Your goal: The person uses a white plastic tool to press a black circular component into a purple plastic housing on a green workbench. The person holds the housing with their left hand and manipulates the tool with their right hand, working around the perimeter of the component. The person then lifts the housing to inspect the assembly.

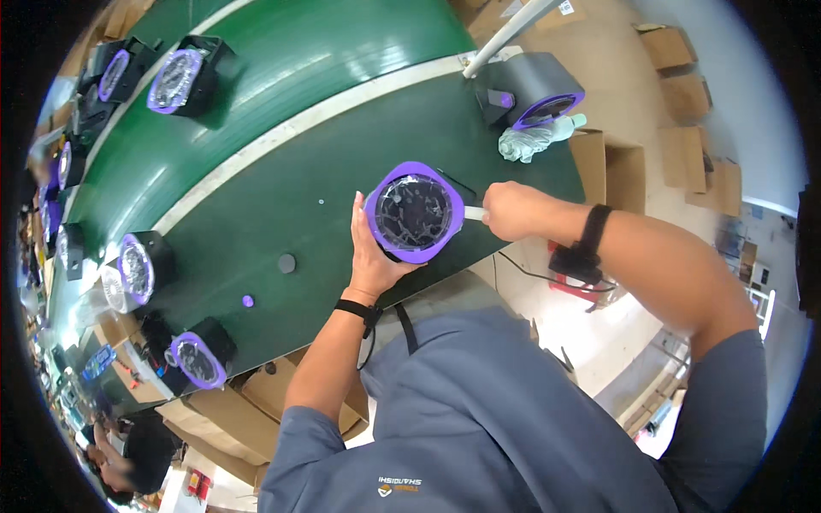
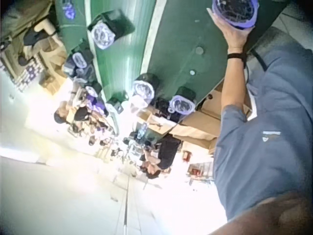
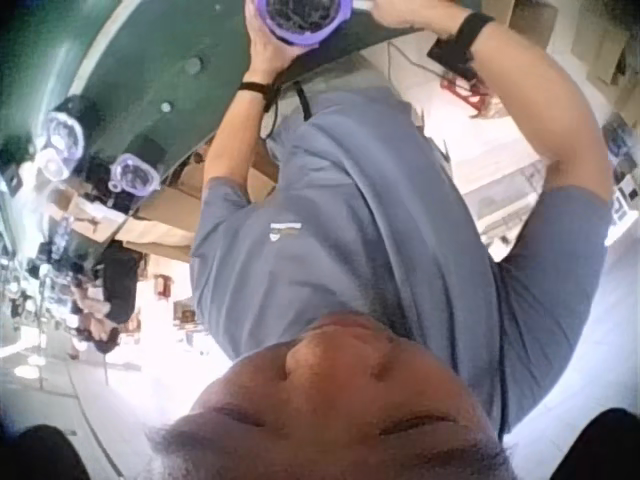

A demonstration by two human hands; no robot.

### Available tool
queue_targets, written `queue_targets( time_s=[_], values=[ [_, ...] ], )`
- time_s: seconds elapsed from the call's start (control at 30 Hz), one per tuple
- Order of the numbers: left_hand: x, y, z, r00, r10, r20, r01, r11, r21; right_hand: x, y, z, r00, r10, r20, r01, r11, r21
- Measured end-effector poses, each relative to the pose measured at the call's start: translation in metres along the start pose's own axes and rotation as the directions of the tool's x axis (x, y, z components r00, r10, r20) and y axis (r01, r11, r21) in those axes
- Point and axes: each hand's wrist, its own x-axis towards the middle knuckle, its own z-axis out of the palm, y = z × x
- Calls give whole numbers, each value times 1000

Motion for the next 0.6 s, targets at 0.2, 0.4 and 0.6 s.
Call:
queue_targets(
  time_s=[0.2,0.4,0.6],
  values=[
    [-3,-4,26,994,-19,-112,-5,976,-217,7,-11,-17,982,85,167,-74,995,-70],
    [0,-4,17,991,-135,-3,134,989,-62,2,10,-15,992,-51,119,47,998,39],
    [1,-9,17,993,-77,-85,66,991,-117,14,44,0,962,-262,73,240,945,220]
  ],
)
